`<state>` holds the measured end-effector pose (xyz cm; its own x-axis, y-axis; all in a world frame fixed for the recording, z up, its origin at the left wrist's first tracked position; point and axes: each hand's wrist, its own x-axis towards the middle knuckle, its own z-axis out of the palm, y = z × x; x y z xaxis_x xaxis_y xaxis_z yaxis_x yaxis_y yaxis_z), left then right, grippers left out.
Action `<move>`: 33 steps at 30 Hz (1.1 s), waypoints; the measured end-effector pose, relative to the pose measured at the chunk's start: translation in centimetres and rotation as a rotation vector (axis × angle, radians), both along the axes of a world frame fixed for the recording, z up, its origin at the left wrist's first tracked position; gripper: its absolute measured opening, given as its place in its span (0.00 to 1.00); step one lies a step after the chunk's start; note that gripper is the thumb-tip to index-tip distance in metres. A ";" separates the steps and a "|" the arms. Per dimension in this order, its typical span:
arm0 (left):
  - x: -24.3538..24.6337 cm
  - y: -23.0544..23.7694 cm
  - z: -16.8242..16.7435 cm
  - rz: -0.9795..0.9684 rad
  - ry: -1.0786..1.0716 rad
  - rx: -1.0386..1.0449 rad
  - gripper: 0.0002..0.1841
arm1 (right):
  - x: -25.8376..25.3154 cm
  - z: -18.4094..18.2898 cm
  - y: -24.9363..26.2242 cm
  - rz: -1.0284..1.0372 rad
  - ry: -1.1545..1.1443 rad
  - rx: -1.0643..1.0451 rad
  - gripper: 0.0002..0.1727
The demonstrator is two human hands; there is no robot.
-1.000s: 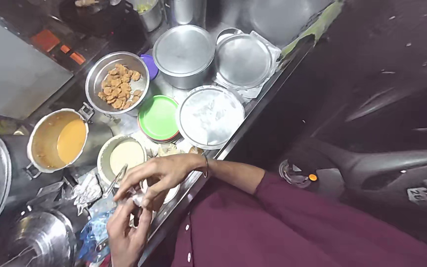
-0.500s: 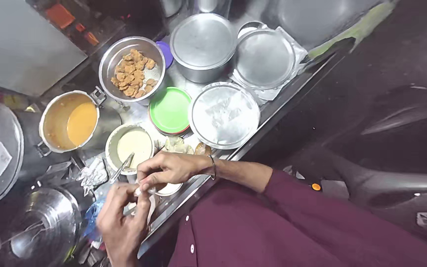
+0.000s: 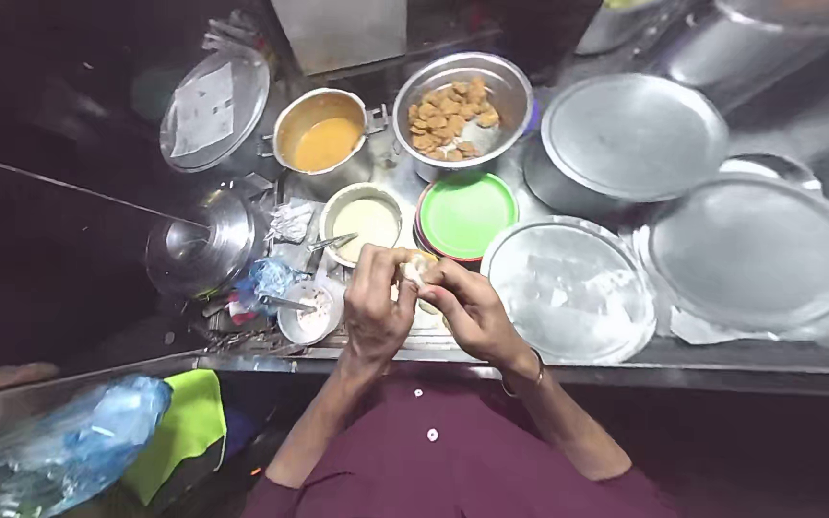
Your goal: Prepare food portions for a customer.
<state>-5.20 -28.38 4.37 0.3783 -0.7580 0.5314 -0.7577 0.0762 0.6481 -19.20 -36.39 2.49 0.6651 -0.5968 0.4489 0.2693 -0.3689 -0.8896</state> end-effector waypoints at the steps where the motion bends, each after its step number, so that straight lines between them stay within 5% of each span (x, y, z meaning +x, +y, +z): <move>1: -0.1 0.2 0.2 0.007 0.016 -0.014 0.09 | -0.1 0.3 0.2 0.012 0.005 -0.030 0.15; 8: -0.8 0.9 -0.6 0.072 0.221 -0.071 0.06 | -0.1 1.5 1.0 0.022 0.160 -0.355 0.12; 13: -0.3 2.2 0.4 -0.015 0.148 -0.155 0.05 | -0.3 2.7 -0.9 0.027 -0.014 0.010 0.10; 15: 0.0 2.9 0.7 -0.046 0.079 -0.147 0.06 | 0.1 2.7 -1.5 0.024 0.060 0.098 0.16; 19: 1.2 4.5 0.3 -0.066 -0.093 -0.057 0.06 | 0.7 2.8 -2.5 0.291 0.216 0.187 0.10; 25: 2.0 6.1 -1.8 -0.097 -0.074 0.052 0.07 | 1.0 3.1 -1.9 0.213 0.529 -0.222 0.11; 29: 3.0 6.5 -2.7 -0.261 0.104 0.052 0.07 | 1.0 4.5 -0.6 0.346 0.275 0.218 0.10; 33: 2.8 6.2 -3.5 -0.223 0.007 0.050 0.04 | 1.9 6.2 -0.3 0.453 0.140 0.325 0.09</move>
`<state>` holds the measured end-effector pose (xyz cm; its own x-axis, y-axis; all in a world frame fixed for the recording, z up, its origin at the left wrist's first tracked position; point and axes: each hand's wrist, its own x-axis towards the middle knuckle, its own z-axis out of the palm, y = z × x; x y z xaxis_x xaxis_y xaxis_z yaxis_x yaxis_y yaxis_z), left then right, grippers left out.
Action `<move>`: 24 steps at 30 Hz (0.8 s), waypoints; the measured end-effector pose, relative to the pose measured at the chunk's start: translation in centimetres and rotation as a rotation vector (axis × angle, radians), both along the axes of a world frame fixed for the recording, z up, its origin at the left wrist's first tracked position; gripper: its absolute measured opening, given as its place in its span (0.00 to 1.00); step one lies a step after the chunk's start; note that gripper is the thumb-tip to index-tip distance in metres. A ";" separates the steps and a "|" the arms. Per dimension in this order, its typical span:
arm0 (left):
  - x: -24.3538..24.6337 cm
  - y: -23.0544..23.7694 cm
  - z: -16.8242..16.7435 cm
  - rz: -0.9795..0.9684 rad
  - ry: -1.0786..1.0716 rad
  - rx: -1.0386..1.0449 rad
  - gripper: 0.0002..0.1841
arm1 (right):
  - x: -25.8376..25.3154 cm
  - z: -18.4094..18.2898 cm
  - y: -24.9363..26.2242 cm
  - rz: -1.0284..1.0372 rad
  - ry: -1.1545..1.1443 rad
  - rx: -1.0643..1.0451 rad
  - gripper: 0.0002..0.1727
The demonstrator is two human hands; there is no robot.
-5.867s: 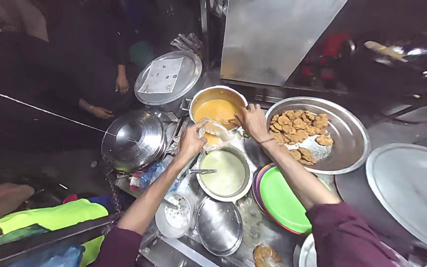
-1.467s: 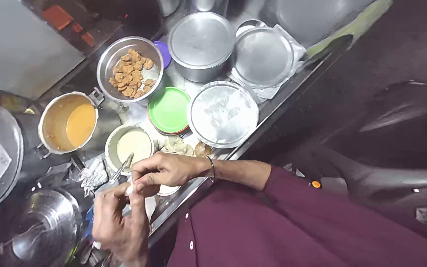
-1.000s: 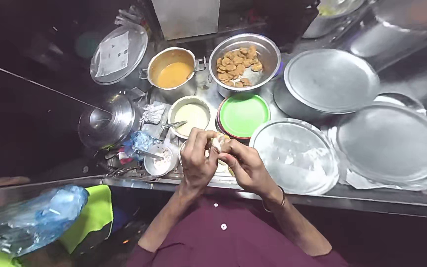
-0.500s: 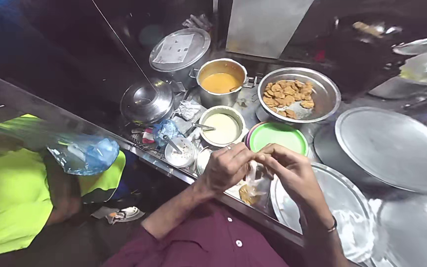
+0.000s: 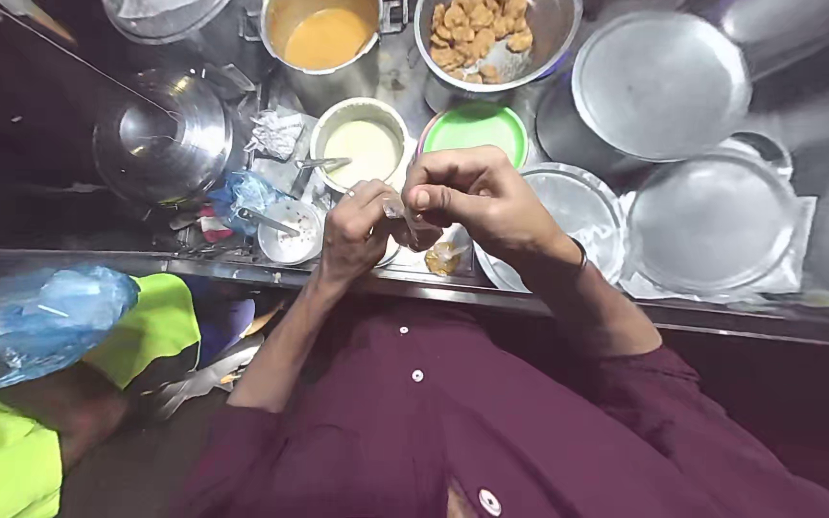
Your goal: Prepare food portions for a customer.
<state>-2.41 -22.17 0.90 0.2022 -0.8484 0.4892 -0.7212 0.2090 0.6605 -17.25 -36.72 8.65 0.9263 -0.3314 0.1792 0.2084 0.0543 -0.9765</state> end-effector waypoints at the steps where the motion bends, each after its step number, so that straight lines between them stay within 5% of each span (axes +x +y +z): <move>1: 0.0 -0.1 0.0 0.005 -0.029 0.018 0.04 | 0.3 -0.6 -0.7 0.031 -0.025 -0.001 0.09; 4: 0.1 -0.6 -0.7 -0.006 -0.067 0.200 0.06 | -0.1 -2.9 -3.6 0.039 0.038 -0.232 0.11; 8: 1.2 0.5 -3.1 -0.069 -0.056 0.546 0.38 | -2.0 -5.0 -4.4 0.006 0.282 -0.644 0.11; 14: 2.2 3.8 -4.9 -0.022 0.079 0.543 0.37 | -2.4 -8.4 -2.3 -0.083 0.870 -1.021 0.07; 18: 2.2 4.7 -4.7 0.009 0.163 0.496 0.35 | -2.2 -12.1 -0.8 0.036 1.047 -0.926 0.05; 24: 2.4 5.2 -6.4 -0.095 0.120 0.511 0.34 | -4.1 -9.6 -0.8 -0.358 0.623 -0.763 0.12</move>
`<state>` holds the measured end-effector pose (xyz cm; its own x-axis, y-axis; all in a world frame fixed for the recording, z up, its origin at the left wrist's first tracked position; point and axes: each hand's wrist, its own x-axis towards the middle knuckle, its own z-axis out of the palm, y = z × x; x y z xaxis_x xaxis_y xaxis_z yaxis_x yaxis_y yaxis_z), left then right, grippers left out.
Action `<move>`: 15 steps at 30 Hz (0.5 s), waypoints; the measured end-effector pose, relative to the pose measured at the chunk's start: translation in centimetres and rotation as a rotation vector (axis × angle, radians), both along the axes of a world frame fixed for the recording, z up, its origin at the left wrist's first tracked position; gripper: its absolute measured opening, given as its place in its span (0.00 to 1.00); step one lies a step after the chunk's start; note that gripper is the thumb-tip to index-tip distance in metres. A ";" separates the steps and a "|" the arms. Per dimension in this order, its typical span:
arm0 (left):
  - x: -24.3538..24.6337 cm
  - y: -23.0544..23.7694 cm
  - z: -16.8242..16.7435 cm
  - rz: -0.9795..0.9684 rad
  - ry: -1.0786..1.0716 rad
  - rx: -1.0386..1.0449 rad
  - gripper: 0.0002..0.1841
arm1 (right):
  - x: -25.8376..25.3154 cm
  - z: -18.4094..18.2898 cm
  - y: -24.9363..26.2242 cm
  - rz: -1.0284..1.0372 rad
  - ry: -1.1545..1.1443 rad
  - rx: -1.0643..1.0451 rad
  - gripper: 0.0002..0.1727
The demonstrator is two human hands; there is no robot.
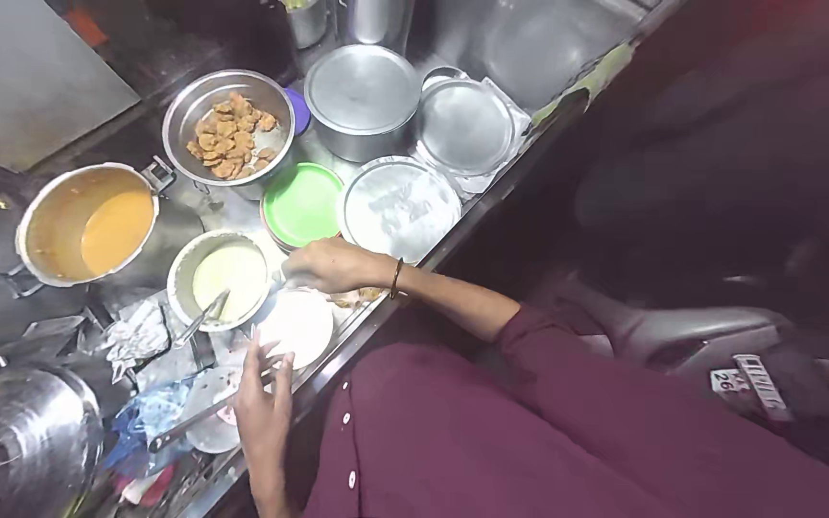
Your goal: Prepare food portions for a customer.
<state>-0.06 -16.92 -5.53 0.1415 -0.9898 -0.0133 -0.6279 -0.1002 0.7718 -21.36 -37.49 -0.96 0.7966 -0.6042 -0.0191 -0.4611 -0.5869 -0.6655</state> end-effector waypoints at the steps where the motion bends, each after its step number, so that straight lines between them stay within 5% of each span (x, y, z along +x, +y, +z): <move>1: 0.0 0.0 -0.2 -0.020 0.000 0.004 0.34 | -0.4 0.0 0.2 -0.087 -0.075 -0.018 0.12; 11: -0.5 -2.9 1.5 -0.165 0.132 -0.158 0.30 | -8.0 -3.6 8.3 -0.724 -0.187 -0.186 0.13; 15: -1.5 -5.5 2.1 -0.222 0.326 -0.153 0.27 | -11.7 -2.1 9.5 -0.840 -0.184 -0.231 0.23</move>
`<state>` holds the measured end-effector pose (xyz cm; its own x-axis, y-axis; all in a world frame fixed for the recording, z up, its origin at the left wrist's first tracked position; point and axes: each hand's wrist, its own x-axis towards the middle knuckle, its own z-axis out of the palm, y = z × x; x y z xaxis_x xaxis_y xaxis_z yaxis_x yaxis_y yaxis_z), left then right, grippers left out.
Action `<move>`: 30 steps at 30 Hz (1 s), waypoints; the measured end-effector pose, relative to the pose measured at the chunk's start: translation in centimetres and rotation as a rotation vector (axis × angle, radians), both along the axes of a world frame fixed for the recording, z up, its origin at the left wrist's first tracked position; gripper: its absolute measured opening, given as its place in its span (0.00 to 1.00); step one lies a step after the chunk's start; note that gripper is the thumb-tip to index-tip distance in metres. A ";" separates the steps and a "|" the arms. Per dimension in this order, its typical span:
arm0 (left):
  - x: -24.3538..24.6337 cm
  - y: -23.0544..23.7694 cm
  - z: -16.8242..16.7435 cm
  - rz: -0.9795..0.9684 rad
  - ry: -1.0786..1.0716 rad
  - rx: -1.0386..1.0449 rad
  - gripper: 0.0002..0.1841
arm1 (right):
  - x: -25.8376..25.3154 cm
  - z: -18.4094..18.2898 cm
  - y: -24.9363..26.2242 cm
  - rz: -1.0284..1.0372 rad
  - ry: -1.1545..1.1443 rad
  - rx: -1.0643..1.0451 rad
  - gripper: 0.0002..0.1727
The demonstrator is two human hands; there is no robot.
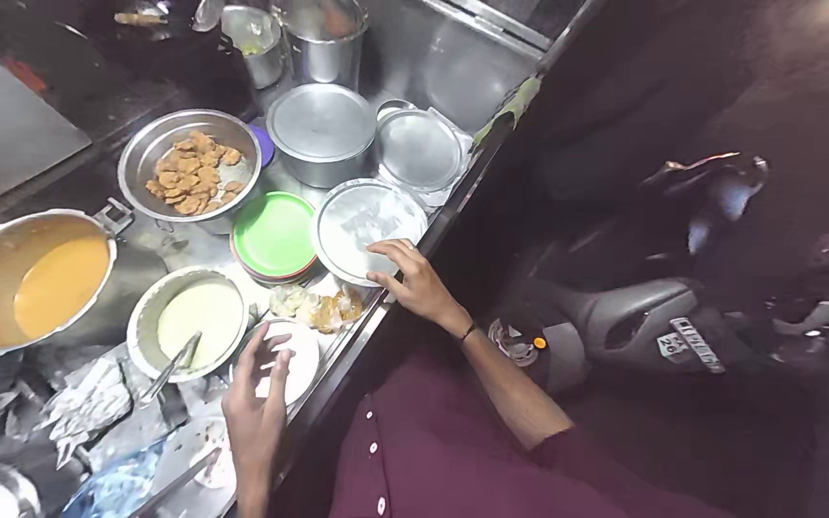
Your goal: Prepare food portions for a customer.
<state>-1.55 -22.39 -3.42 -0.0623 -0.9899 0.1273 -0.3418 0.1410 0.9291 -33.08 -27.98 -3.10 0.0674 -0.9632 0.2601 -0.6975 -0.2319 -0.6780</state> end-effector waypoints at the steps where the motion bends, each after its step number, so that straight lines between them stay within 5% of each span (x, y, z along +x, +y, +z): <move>1: -0.4 -0.6 0.2 -0.026 0.020 0.012 0.27 | -1.4 0.5 -0.1 -0.040 -0.005 -0.044 0.22; 6: -3.9 -5.0 3.3 -0.102 0.042 0.003 0.26 | -12.9 2.8 -3.8 -0.284 -0.086 -0.159 0.20; 11: -14.6 -12.9 5.8 -0.203 -0.180 -0.009 0.28 | -30.5 3.8 -12.2 -0.506 -0.322 -0.212 0.19; 13: -20.6 -17.2 4.8 -0.272 -0.320 0.013 0.30 | -37.9 4.8 -18.1 -0.515 -0.064 -0.078 0.15; 17: -35.5 -26.7 1.7 -0.428 -0.498 0.065 0.28 | -48.7 3.9 -34.0 -0.124 0.467 0.318 0.14; 18: -39.7 -29.1 2.1 -0.472 -0.536 0.205 0.28 | -50.7 2.3 -37.7 -0.057 0.558 0.401 0.13; 20: -48.3 -36.0 2.3 -0.540 -0.614 0.808 0.32 | -53.5 -1.0 -44.1 0.021 0.730 0.624 0.13; 22: -52.1 -39.6 -9.0 -0.292 -0.323 0.767 0.32 | -54.6 -4.3 -48.0 0.107 0.844 0.868 0.14; 24: -55.3 -43.8 -16.7 -0.089 -0.249 0.847 0.39 | -55.1 -7.0 -50.5 0.156 0.859 1.055 0.15; 27: -59.8 -48.8 -23.4 0.236 -0.439 0.826 0.46 | -56.8 -11.8 -51.8 0.100 0.709 1.210 0.14; 30: -61.6 -49.3 -26.5 0.405 -0.536 0.828 0.44 | -58.6 -15.7 -52.5 0.079 0.560 1.365 0.19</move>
